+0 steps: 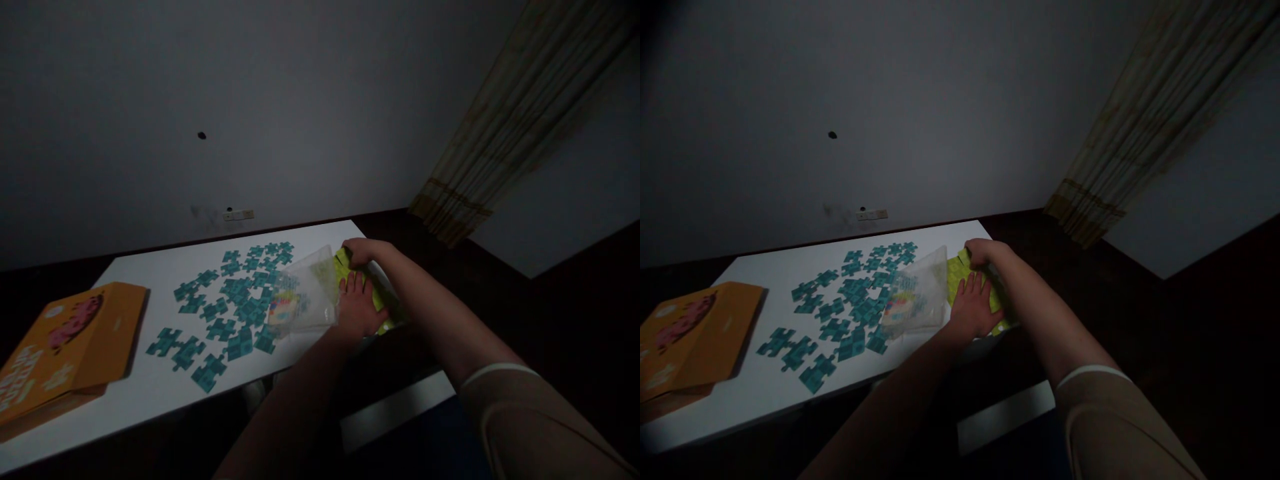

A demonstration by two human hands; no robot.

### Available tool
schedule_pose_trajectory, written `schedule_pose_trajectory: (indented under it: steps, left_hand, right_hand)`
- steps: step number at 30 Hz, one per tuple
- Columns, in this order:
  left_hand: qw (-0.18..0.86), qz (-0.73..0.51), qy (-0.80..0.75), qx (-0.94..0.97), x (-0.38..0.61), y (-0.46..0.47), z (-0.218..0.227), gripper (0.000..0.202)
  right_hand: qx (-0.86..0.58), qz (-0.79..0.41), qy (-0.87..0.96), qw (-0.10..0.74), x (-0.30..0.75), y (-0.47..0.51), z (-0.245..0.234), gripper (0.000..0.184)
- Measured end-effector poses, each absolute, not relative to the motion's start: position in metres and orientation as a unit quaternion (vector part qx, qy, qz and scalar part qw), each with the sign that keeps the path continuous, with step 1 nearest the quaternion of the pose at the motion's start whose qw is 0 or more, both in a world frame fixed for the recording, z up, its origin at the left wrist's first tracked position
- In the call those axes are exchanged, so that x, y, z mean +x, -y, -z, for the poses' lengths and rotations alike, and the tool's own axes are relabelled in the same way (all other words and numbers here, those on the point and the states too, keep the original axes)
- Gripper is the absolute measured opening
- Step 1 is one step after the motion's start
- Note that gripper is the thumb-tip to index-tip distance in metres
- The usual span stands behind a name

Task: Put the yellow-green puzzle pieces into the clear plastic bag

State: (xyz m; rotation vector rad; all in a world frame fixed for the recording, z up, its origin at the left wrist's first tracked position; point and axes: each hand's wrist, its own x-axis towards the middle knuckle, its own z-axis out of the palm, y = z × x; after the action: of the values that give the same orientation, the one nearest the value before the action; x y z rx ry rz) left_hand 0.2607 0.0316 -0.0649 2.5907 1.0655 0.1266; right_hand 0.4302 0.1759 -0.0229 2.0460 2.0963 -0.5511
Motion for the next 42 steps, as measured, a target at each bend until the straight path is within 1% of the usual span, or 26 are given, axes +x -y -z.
schedule_pose_trajectory:
  steps: [6, 11, 14, 18, 23, 25, 28, 31, 33, 38, 40, 42]
  left_hand:
    - [0.154, -0.060, -0.344, 0.924, 0.257, -0.036, 0.066, 0.097]
    - [0.152, -0.052, -0.318, 0.934, 0.256, -0.041, 0.064, 0.096]
    - [0.146, -0.051, -0.312, 0.937, 0.258, -0.046, 0.062, 0.092]
    - [0.142, -0.055, -0.308, 0.939, 0.262, -0.054, 0.063, 0.088]
    - [0.143, -0.060, -0.306, 0.939, 0.264, -0.057, 0.066, 0.087]
    - [0.139, -0.064, -0.305, 0.940, 0.263, -0.056, 0.067, 0.087]
    - [0.131, -0.072, -0.297, 0.943, 0.261, -0.054, 0.067, 0.085]
    - [0.129, -0.079, -0.294, 0.944, 0.260, -0.054, 0.068, 0.085]
    - [0.129, -0.082, -0.295, 0.943, 0.261, -0.054, 0.069, 0.085]
    - [0.121, -0.088, -0.296, 0.943, 0.263, -0.057, 0.078, 0.084]
    - [0.116, -0.091, -0.295, 0.944, 0.265, -0.059, 0.082, 0.083]
    - [0.112, -0.091, -0.294, 0.945, 0.266, -0.060, 0.084, 0.081]
  right_hand:
    - [0.694, 0.192, -0.688, 0.084, 0.435, -0.172, 0.017, 0.068]
    - [0.709, 0.208, -0.667, 0.096, 0.440, -0.175, 0.013, 0.053]
    - [0.710, 0.212, -0.664, 0.100, 0.443, -0.176, 0.008, 0.048]
    - [0.711, 0.218, -0.662, 0.094, 0.448, -0.177, 0.002, 0.050]
    - [0.714, 0.245, -0.650, 0.088, 0.452, -0.182, 0.003, 0.063]
    - [0.716, 0.254, -0.643, 0.096, 0.452, -0.187, 0.004, 0.059]
    - [0.715, 0.257, -0.641, 0.107, 0.453, -0.192, 0.004, 0.045]
    - [0.710, 0.257, -0.648, 0.096, 0.458, -0.192, 0.000, 0.038]
    - [0.706, 0.254, -0.657, 0.074, 0.463, -0.189, -0.005, 0.037]
    - [0.693, 0.219, -0.687, 0.013, 0.458, -0.184, -0.015, 0.044]
    - [0.682, 0.211, -0.700, 0.021, 0.443, -0.186, -0.012, 0.042]
    - [0.673, 0.200, -0.711, 0.046, 0.424, -0.188, -0.007, 0.042]
